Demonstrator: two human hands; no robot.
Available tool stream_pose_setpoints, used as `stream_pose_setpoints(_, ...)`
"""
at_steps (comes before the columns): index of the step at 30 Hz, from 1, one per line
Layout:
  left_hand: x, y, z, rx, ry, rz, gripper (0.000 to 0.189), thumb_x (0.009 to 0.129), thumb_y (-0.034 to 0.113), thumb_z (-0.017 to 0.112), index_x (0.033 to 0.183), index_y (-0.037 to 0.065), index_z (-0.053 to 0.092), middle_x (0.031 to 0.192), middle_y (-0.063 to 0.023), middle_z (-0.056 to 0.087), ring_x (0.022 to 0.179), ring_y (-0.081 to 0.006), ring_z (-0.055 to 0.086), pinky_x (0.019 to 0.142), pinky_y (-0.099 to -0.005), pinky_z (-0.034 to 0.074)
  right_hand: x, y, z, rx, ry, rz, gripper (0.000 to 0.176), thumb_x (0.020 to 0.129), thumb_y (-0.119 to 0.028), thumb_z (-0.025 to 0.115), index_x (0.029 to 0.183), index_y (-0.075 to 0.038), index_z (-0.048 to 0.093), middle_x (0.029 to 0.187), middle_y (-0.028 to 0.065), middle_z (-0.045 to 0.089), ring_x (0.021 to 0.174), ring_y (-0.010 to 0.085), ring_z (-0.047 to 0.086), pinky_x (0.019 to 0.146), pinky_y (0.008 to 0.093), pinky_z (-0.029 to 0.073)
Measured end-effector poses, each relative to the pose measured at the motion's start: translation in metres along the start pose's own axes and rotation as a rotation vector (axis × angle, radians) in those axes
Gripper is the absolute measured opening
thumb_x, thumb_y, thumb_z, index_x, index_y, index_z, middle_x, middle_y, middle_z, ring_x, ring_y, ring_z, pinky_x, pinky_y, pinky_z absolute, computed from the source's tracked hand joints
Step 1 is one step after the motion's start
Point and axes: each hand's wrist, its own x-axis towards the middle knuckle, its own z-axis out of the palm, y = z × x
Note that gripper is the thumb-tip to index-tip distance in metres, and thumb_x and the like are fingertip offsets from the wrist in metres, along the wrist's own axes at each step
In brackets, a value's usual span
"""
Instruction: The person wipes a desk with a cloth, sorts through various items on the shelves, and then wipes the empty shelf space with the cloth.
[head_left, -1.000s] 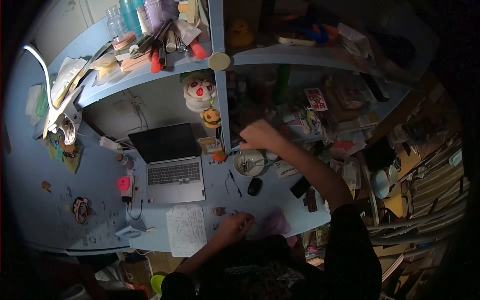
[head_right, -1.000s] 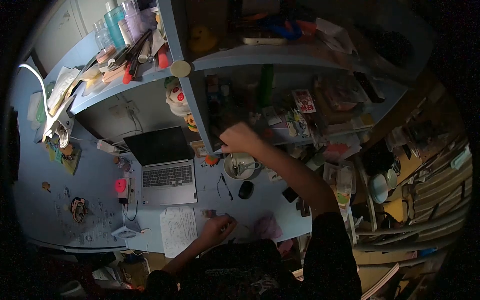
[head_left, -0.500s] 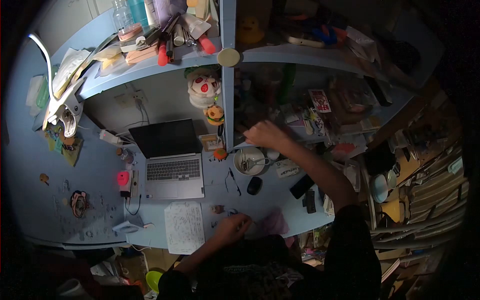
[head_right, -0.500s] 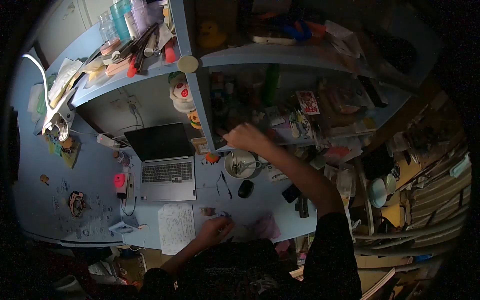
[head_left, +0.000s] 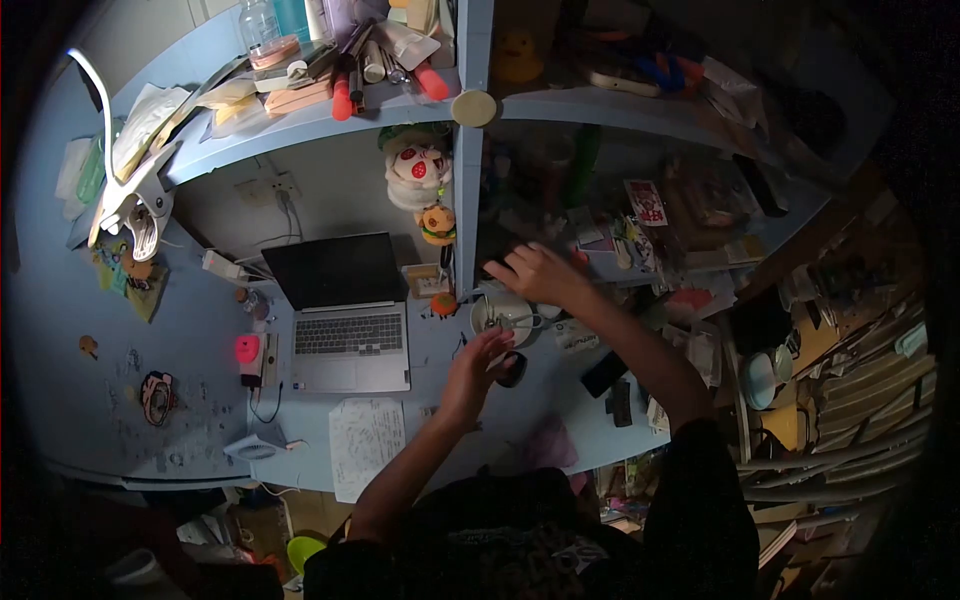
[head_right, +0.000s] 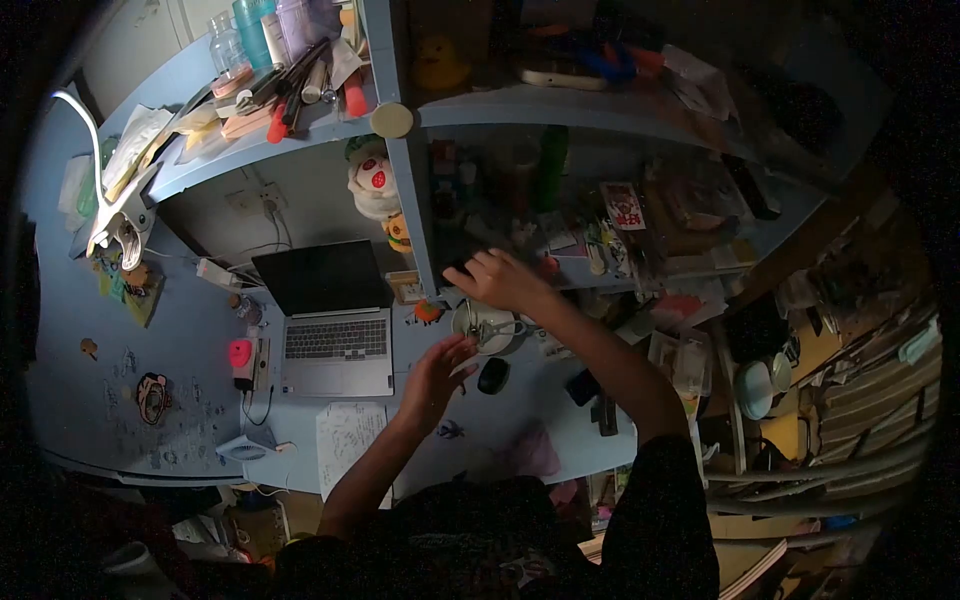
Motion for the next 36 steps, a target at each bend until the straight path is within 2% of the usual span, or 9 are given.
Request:
stream_pose_setpoints(1,0.01,0.005,0.009,-0.26,0.013,-0.051,0.046,0.098,0.041,0.038,0.123,0.004,0.049,0.123,-0.0128,0.054,0.115,-0.0226,0.05,0.099,-0.0382,0.038,0.001,-0.001,-0.003,-0.012,0.061,-0.01,0.037,0.078,-0.013,0.057,0.116,-0.012,0.057,0.077,0.0035,0.053,0.076,0.0201,0.054,0.07,0.0327,0.048)
stream_pose_setpoints(4,0.04,0.012,0.025,-0.553,0.039,-0.133,0.05,0.098,0.044,0.033,0.129,0.005,0.042,0.127,-0.0101,0.05,0.117,-0.0226,0.047,0.103,-0.0396,0.033,-0.001,-0.003,-0.009,-0.023,0.112,-0.018,0.041,0.079,-0.013,0.058,0.12,-0.012,0.053,0.08,0.0053,0.052,0.077,0.0205,0.053,0.072,0.0325,0.047)
stream_pose_setpoints(7,0.057,0.016,0.03,-0.648,0.124,-0.283,0.049,0.099,0.044,0.031,0.13,0.008,0.04,0.127,-0.0071,0.048,0.115,-0.0221,0.048,0.102,-0.0384,0.034,-0.006,-0.005,-0.011,-0.013,0.095,-0.022,0.043,0.082,-0.01,0.056,0.123,-0.012,0.049,0.085,0.0071,0.054,0.081,0.0218,0.055,0.074,0.0333,0.047)
stream_pose_setpoints(14,0.064,0.01,0.035,-0.673,0.077,-0.155,0.042,0.099,0.046,0.03,0.121,0.015,0.047,0.122,-0.0016,0.051,0.114,-0.0185,0.049,0.098,-0.0368,0.036,-0.009,-0.015,-0.014,0.092,0.174,-0.052,0.045,0.083,-0.015,0.057,0.126,-0.013,0.044,0.099,0.0122,0.058,0.092,0.0262,0.057,0.08,0.0358,0.047)
stream_pose_setpoints(17,0.069,0.002,0.031,-0.618,0.138,-0.119,0.043,0.098,0.048,0.029,0.12,0.017,0.048,0.122,0.0004,0.052,0.114,-0.0166,0.049,0.097,-0.0359,0.036,-0.011,-0.027,-0.015,0.04,0.112,-0.012,0.047,0.083,-0.017,0.058,0.128,-0.013,0.044,0.108,0.0145,0.058,0.095,0.0268,0.058,0.085,0.0374,0.047)
stream_pose_setpoints(23,0.053,0.005,0.026,-0.638,0.009,-0.183,0.033,0.097,0.042,0.039,0.115,0.018,0.054,0.116,0.0028,0.056,0.108,-0.015,0.052,0.092,-0.0312,0.039,-0.025,-0.052,-0.03,0.157,0.076,0.084,0.05,0.084,-0.016,0.058,0.132,-0.014,0.043,0.12,0.0165,0.054,0.099,0.0269,0.058,0.09,0.0394,0.045)
stream_pose_setpoints(26,0.043,-0.007,0.021,-0.625,0.076,-0.169,0.032,0.096,0.041,0.041,0.114,0.017,0.054,0.114,0.0024,0.056,0.106,-0.0138,0.053,0.089,-0.03,0.041,-0.033,-0.069,-0.039,0.182,0.061,0.141,0.05,0.085,-0.015,0.057,0.133,-0.014,0.043,0.123,0.017,0.053,0.103,0.0275,0.057,0.09,0.0404,0.045)
stream_pose_setpoints(31,0.024,-0.029,0.009,-0.559,0.013,-0.16,0.027,0.097,0.033,0.043,0.113,0.014,0.054,0.107,0.0018,0.057,0.1,-0.0129,0.053,0.085,-0.0303,0.043,-0.047,-0.097,-0.039,0.211,0.108,0.183,0.049,0.084,-0.015,0.059,0.131,-0.015,0.045,0.125,0.0167,0.052,0.106,0.0283,0.055,0.091,0.0414,0.045)
stream_pose_setpoints(36,-0.011,-0.036,-0.004,-0.493,0.081,-0.204,0.031,0.097,0.039,0.042,0.115,0.016,0.053,0.109,0.0008,0.056,0.099,-0.0151,0.055,0.084,-0.0318,0.043,-0.048,-0.131,-0.039,0.362,0.167,0.253,0.044,0.084,-0.016,0.059,0.127,-0.015,0.049,0.126,0.0162,0.051,0.111,0.0289,0.054,0.093,0.0426,0.045)
